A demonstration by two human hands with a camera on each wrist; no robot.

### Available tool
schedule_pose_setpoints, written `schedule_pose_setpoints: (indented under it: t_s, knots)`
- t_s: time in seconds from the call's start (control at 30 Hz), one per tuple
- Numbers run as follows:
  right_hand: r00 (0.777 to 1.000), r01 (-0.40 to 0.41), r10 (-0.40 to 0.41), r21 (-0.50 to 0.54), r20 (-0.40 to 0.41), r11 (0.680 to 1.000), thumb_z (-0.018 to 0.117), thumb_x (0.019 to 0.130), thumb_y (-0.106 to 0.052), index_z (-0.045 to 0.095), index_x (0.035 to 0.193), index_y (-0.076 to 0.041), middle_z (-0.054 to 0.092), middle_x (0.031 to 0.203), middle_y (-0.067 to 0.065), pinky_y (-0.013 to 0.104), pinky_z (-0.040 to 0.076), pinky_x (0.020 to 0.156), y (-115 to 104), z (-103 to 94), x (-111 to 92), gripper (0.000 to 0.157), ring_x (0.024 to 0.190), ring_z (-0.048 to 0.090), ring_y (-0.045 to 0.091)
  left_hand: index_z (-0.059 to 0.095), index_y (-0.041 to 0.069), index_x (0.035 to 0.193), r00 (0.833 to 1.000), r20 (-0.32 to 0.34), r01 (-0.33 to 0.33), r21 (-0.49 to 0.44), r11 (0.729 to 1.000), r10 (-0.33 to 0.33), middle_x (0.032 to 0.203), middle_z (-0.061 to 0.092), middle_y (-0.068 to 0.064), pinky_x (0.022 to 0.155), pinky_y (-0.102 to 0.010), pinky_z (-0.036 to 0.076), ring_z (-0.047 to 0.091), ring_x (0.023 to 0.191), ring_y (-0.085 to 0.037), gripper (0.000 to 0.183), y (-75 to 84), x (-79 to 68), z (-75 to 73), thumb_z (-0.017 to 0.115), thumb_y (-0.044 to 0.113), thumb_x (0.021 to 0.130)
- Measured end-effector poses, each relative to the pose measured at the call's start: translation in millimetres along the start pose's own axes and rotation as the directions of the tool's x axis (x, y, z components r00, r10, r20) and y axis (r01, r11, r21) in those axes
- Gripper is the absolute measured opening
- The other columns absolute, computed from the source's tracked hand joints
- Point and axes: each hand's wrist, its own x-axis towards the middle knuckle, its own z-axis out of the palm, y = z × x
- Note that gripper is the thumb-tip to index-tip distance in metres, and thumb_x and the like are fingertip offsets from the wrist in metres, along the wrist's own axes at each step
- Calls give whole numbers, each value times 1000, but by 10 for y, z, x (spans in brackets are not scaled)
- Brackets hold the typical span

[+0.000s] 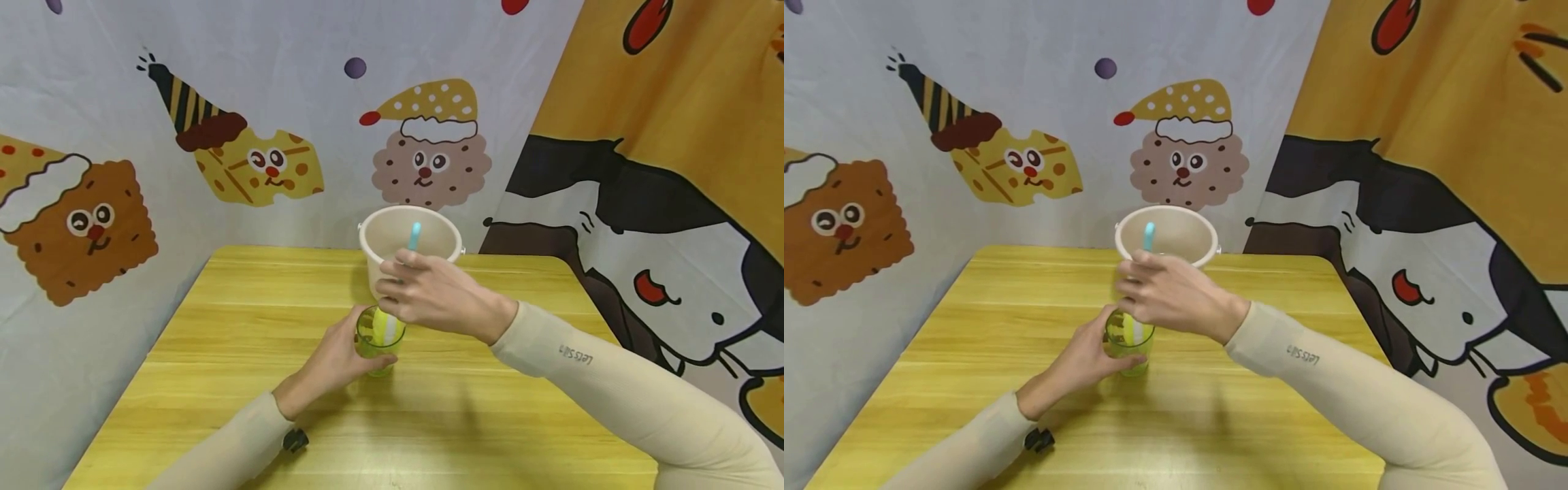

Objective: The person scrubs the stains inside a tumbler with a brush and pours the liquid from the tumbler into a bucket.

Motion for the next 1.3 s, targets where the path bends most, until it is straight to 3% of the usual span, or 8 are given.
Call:
schedule_pose_setpoints:
  t_s: [0.37, 0.73, 1.0, 1.17, 1.3]
  knots:
    - [999, -27, 26, 44, 22, 999, 106, 82, -29, 82, 111, -35, 85, 118, -17, 37, 41, 115, 18, -13, -8, 37, 120, 66, 16, 54, 20, 161, 1000, -1, 8, 5, 1000, -8, 139, 78, -1, 105, -40, 67, 77, 124, -21, 88, -8, -12, 4, 105, 35, 90]
    - [998, -58, 53, 150, 34, 987, 96, 93, -24, 79, 113, -30, 82, 109, -13, 39, 48, 116, 60, 72, -31, 27, 118, 72, 14, 54, 21, 160, 1000, -8, 28, 16, 999, -28, 140, 77, 0, 102, -37, 67, 76, 122, -16, 89, 6, 3, 5, 105, 39, 90]
    - [995, -96, 84, 233, 59, 968, 100, 87, -28, 78, 113, -29, 79, 107, -13, 41, 48, 116, 47, 132, -67, 34, 119, 70, 15, 55, 22, 161, 998, 2, 59, 9, 998, -59, 139, 77, 1, 101, -37, 67, 75, 120, -16, 89, 16, -8, 13, 105, 40, 90]
    - [988, -143, 119, 310, 96, 940, 107, 78, -31, 77, 110, -28, 78, 106, -13, 44, 48, 115, 53, 140, -79, 44, 116, 68, 17, 55, 23, 160, 998, 2, 65, 3, 998, -65, 139, 77, 2, 100, -36, 67, 75, 119, -15, 88, 25, -3, 13, 104, 41, 90]
    - [983, -180, 151, 354, 108, 918, 109, 77, -32, 75, 105, -28, 77, 104, -14, 45, 48, 112, 48, 155, -100, 44, 109, 65, 18, 55, 23, 160, 998, -2, 64, 1, 998, -64, 139, 77, 3, 99, -36, 67, 75, 119, -15, 88, 25, 7, 14, 104, 42, 90]
